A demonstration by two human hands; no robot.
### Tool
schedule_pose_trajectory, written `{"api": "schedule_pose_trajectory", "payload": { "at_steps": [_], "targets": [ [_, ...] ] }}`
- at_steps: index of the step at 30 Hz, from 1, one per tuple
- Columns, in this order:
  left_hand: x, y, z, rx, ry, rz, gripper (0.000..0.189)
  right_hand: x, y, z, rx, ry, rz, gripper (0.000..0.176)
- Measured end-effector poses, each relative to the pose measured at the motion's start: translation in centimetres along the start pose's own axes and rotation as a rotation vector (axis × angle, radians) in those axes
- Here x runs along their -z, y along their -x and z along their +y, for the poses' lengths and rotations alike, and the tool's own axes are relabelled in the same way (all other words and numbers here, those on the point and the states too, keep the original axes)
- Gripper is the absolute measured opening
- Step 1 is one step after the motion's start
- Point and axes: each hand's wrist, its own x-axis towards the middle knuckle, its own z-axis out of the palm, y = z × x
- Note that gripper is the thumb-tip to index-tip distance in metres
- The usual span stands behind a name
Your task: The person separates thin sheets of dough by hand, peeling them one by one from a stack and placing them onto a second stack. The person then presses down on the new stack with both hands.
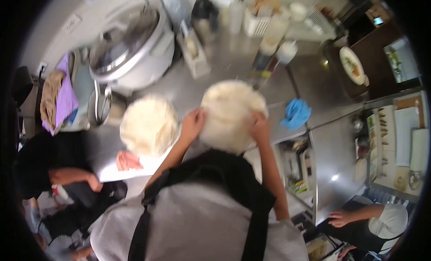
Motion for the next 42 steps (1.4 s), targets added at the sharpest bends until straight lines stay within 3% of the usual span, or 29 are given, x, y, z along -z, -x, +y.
{"api": "schedule_pose_trajectory", "payload": {
  "at_steps": [1,3,5,7,10,13,16,19,21,22,23,24,25,30,33,35,36,39,42],
  "targets": [
    [-1.0,-0.4,-1.1,-0.176,-0.097,0.068,0.041,-1.2,-0.5,1.8,0.269,0.001,0.08,0.058],
    [-0.5,-2.1,0.1,-0.112,-0.039,-0.113,0.054,-0.9,-1.7,0.2,0.212,-0.081,-0.06,0.078],
    [0.0,-3.3,2.4,-0.066,0.009,-0.145,0.048,-1.0,-3.0,-1.4,0.226,-0.012,-0.131,0.086],
    [-0.1,-4.0,3.4,0.042,-0.105,-0.233,0.04,-0.7,-3.7,-4.2,0.266,-0.002,-0.137,0.08],
    [-2.5,-4.9,0.3,-0.027,0.169,-0.205,0.033,-0.8,-4.0,-6.4,0.324,0.018,-0.138,0.058],
    [-2.7,-4.5,0.6,-0.008,0.32,-0.205,0.026,-1.1,-3.8,-7.4,0.248,-0.118,-0.232,0.044],
    [-3.2,-3.4,1.0,-0.001,0.471,-0.175,0.023,-1.2,-3.3,-7.8,0.344,-0.112,-0.166,0.038],
    [-1.4,-2.7,2.4,-0.027,0.324,-0.245,0.019,-1.6,-3.0,-7.4,0.378,-0.229,-0.113,0.035],
    [-2.0,-3.0,2.2,-0.287,0.238,-0.011,0.02,-2.2,-2.9,-7.1,0.195,-0.44,-0.142,0.027],
    [-2.4,-2.7,2.0,-0.402,0.186,0.098,0.02,-1.7,-3.1,-7.6,0.173,-0.408,-0.136,0.026],
    [-2.4,-2.7,2.1,-0.361,0.227,0.072,0.02,-1.0,-3.1,-8.2,0.141,-0.38,-0.143,0.027],
    [-1.3,-2.5,3.5,-0.122,0.326,-0.112,0.019,-0.6,-3.1,-8.5,0.092,-0.404,-0.188,0.026],
    [-1.9,-2.8,2.7,-0.053,0.298,-0.151,0.027,-0.4,-3.1,-8.8,0.045,-0.425,-0.233,0.026],
    [0.4,-2.3,6.7,-0.117,0.577,-0.244,0.029,0.5,-2.8,-9.0,0.206,-0.55,-0.123,0.034],
    [-0.1,-2.4,5.5,-0.287,0.366,-0.082,0.019,1.6,-2.0,-9.1,0.089,-0.382,-0.142,0.041],
    [0.1,-2.5,5.0,-0.156,0.277,-0.123,0.028,1.7,-1.8,-8.9,0.148,-0.268,-0.038,0.047],
    [-0.1,-2.7,4.7,-0.159,0.282,-0.08,0.029,1.1,-1.8,-8.3,-0.003,-0.491,-0.044,0.047],
    [1.0,-2.9,6.0,-0.031,0.3,-0.025,0.028,1.6,-2.2,-7.5,-0.012,-0.51,0.101,0.046],
    [0.1,-3.6,4.1,-0.023,0.503,0.094,0.029,2.4,-2.0,-6.9,-0.125,-0.646,0.187,0.045]
  ]
}}
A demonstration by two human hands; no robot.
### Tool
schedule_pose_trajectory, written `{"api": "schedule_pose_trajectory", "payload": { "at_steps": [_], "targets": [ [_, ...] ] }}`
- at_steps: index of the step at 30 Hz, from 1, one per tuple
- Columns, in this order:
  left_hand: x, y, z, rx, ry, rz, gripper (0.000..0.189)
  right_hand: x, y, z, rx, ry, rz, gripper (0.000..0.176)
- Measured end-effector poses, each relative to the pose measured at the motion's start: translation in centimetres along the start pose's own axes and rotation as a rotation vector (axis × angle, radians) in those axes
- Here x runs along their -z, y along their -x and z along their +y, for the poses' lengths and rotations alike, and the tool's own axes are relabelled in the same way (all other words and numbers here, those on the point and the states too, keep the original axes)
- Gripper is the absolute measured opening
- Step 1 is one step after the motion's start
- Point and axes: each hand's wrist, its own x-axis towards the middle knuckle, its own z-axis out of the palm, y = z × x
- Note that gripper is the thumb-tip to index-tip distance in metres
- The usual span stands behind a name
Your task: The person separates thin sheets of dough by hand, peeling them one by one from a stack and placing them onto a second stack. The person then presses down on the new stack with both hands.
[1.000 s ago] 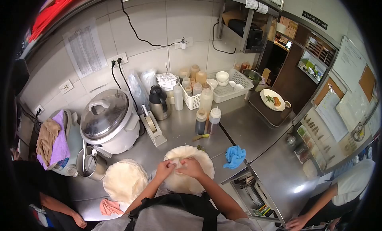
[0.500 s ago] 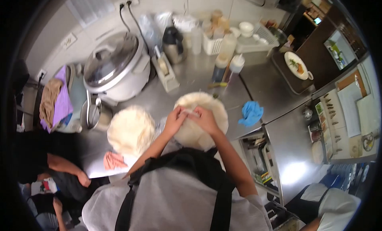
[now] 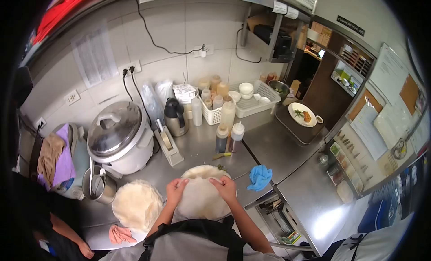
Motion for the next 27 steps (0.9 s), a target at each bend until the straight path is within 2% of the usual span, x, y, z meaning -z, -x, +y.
{"api": "schedule_pose_trajectory", "payload": {
  "at_steps": [2,6,8,9,11,15,17,18,20,21,22,23,25,27],
  "targets": [
    [0.6,-0.4,-1.4,0.107,0.077,-0.026,0.027,0.5,0.3,-1.0,-0.131,-0.088,0.071,0.046],
    [0.6,-0.7,-1.2,0.35,0.449,-0.199,0.021,0.8,0.5,0.1,-0.233,-0.211,-0.115,0.033],
    [0.5,-0.6,0.9,0.466,0.588,-0.315,0.025,0.4,0.9,0.4,-0.285,-0.328,-0.261,0.021],
    [0.2,-0.5,1.7,0.525,0.658,-0.374,0.028,0.2,1.1,0.7,-0.248,-0.352,-0.303,0.015],
    [-0.8,-0.4,1.8,0.381,0.397,-0.422,0.032,-0.1,1.2,1.2,-0.168,-0.4,-0.385,0.009],
    [-1.3,-0.8,0.8,0.172,-0.091,-0.496,0.04,-0.2,1.7,-0.2,-0.144,-0.268,-0.293,0.022],
    [-1.7,-1.1,-0.2,-0.015,-0.147,-0.469,0.046,0.2,1.2,1.6,-0.155,-0.113,-0.313,0.027],
    [-1.7,-0.9,-0.6,-0.092,-0.181,-0.457,0.049,0.3,1.0,2.3,-0.181,-0.147,-0.322,0.023],
    [-1.7,-0.3,0.9,-0.006,-0.227,-0.472,0.039,-0.4,1.4,2.4,-0.181,-0.195,-0.273,0.017],
    [-1.9,-0.2,0.4,-0.06,-0.167,-0.437,0.036,-0.8,1.7,1.8,-0.14,-0.197,-0.211,0.016],
    [-1.8,0.0,2.1,-0.057,-0.314,-0.423,0.032,-1.3,1.8,0.5,-0.091,-0.281,-0.205,0.014],
    [-1.9,0.3,3.7,0.058,-0.167,-0.421,0.029,-1.6,1.9,-0.3,-0.028,-0.361,-0.192,0.015],
    [-1.6,0.4,3.6,0.181,-0.095,-0.463,0.026,-1.5,2.1,-0.1,0.037,-0.154,-0.17,0.018],
    [-1.6,0.7,3.3,0.194,0.006,-0.46,0.024,-0.9,2.0,-0.5,0.064,-0.001,-0.128,0.022]
  ]
}}
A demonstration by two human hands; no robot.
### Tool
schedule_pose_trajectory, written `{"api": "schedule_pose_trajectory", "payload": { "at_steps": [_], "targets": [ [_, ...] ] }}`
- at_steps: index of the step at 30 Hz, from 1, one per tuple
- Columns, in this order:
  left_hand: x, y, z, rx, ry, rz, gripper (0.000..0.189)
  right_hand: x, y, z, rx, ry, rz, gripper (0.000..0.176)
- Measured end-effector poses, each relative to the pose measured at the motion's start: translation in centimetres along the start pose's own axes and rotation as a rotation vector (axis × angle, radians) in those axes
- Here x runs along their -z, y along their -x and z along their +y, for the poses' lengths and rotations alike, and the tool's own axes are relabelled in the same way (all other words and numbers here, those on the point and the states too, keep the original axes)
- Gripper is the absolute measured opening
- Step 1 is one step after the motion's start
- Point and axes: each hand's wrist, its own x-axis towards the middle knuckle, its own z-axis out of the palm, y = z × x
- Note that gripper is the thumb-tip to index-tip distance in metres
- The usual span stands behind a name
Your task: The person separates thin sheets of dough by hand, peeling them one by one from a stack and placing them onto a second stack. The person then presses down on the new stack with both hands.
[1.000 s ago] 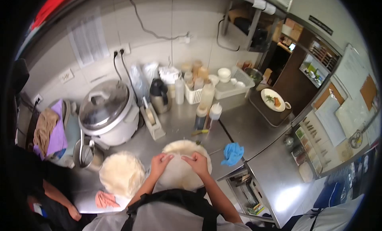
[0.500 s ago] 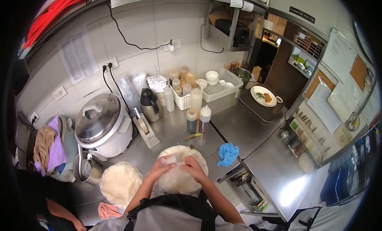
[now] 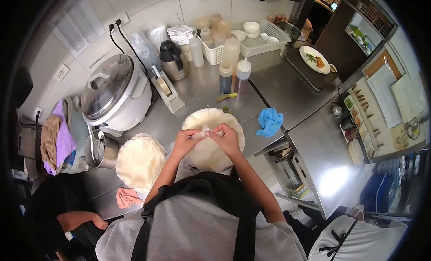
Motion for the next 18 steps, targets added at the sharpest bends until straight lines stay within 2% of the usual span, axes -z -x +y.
{"api": "schedule_pose_trajectory", "payload": {
  "at_steps": [2,5,8,10,11,13,16,18],
  "targets": [
    [0.1,0.1,-0.3,0.01,0.091,-0.006,0.023,0.6,-0.1,-0.9,-0.031,0.093,0.05,0.027],
    [0.6,0.2,-1.0,0.072,0.195,-0.012,0.023,1.3,-0.7,-0.9,-0.147,-0.184,0.158,0.03],
    [0.8,0.1,-1.6,0.119,0.248,-0.026,0.023,2.6,-0.7,-2.2,-0.205,-0.177,0.013,0.034],
    [0.7,0.0,-1.9,0.103,0.273,-0.046,0.023,2.8,-0.7,-1.5,0.001,0.066,-0.038,0.033],
    [0.5,-0.3,-2.3,0.036,0.184,-0.032,0.023,2.8,-0.7,-1.1,0.102,0.187,-0.067,0.033],
    [0.2,-1.1,-2.7,-0.089,0.007,0.002,0.023,2.4,-0.6,-2.0,0.11,0.279,-0.085,0.031],
    [-0.2,-1.3,-1.5,-0.244,-0.009,0.006,0.02,1.8,-0.6,-0.6,0.095,0.255,-0.022,0.028],
    [-0.2,-0.5,0.1,-0.177,-0.075,0.007,0.019,1.6,-0.8,-0.2,0.085,0.257,0.054,0.025]
  ]
}}
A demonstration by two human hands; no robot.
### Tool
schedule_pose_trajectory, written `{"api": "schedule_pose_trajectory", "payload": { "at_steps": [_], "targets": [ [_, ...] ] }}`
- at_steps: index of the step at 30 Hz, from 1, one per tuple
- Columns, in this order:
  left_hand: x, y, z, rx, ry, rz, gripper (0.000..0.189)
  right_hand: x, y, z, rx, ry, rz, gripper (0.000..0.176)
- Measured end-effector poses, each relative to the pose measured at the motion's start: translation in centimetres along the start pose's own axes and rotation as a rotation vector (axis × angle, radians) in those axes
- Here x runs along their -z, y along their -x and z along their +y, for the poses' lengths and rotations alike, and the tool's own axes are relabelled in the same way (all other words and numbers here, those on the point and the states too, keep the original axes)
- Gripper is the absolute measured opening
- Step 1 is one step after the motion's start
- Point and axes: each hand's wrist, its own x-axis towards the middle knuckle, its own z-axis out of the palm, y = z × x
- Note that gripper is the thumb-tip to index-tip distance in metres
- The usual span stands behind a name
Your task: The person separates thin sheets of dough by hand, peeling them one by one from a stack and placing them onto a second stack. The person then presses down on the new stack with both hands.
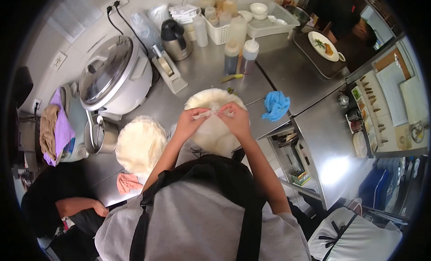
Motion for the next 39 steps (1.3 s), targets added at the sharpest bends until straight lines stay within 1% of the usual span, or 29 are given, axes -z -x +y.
{"api": "schedule_pose_trajectory", "payload": {
  "at_steps": [2,4,7,8,10,11,13,14,16,17,20,23,26,29,32,35,39],
  "targets": [
    [0.1,0.3,0.6,0.061,-0.071,-0.001,0.018,0.5,0.1,-1.3,-0.02,0.08,0.078,0.022],
    [0.0,0.7,0.6,0.123,-0.147,0.001,0.018,0.6,0.0,-1.3,0.003,0.103,0.156,0.022],
    [-0.2,1.1,0.7,0.169,-0.16,0.024,0.023,0.3,-0.1,-0.7,0.012,0.129,0.316,0.024],
    [-0.1,1.3,0.5,0.199,-0.123,0.044,0.025,0.3,-0.1,-0.5,0.011,0.137,0.375,0.025],
    [0.0,1.5,0.1,0.255,-0.047,0.089,0.028,0.6,-0.3,-0.1,0.047,0.065,0.359,0.026],
    [-0.1,1.6,-0.4,0.228,0.052,0.081,0.028,0.7,-0.2,0.2,0.064,0.028,0.351,0.027],
    [-0.2,1.4,-0.8,0.174,0.25,0.065,0.029,1.1,0.1,-0.3,-0.08,0.037,0.205,0.026],
    [-0.2,1.2,-1.0,0.243,0.229,0.033,0.028,1.2,0.3,-0.5,-0.151,0.041,0.133,0.026],
    [-0.1,0.7,0.4,0.381,0.189,-0.032,0.027,0.7,0.5,-0.7,-0.15,-0.092,0.092,0.026],
    [-0.3,0.6,-0.1,0.364,0.221,-0.033,0.027,0.5,0.6,-0.7,-0.149,-0.159,0.071,0.027],
    [-0.7,0.5,-1.4,0.317,0.306,-0.033,0.028,1.3,0.8,-1.5,-0.316,-0.089,-0.107,0.029],
    [-0.3,0.7,-1.2,0.292,0.338,-0.038,0.026,1.5,1.2,-2.4,-0.17,-0.13,-0.138,0.031],
    [0.5,0.8,-1.1,0.281,0.294,-0.049,0.026,1.4,0.8,-0.1,-0.323,-0.208,-0.235,0.033],
    [1.5,0.7,-1.4,0.271,0.232,-0.011,0.025,3.0,-0.1,-1.3,-0.342,-0.102,-0.219,0.031],
    [2.5,0.7,-2.3,0.265,0.227,0.047,0.025,3.6,-0.3,-1.0,-0.355,-0.299,-0.071,0.028],
    [3.3,0.8,-3.1,0.274,0.224,0.081,0.026,4.4,-0.5,2.1,-0.402,-0.301,-0.054,0.027],
    [4.2,1.0,-2.9,0.303,0.24,0.156,0.029,5.3,-0.5,2.2,-0.426,-0.326,0.031,0.027]
  ]
}}
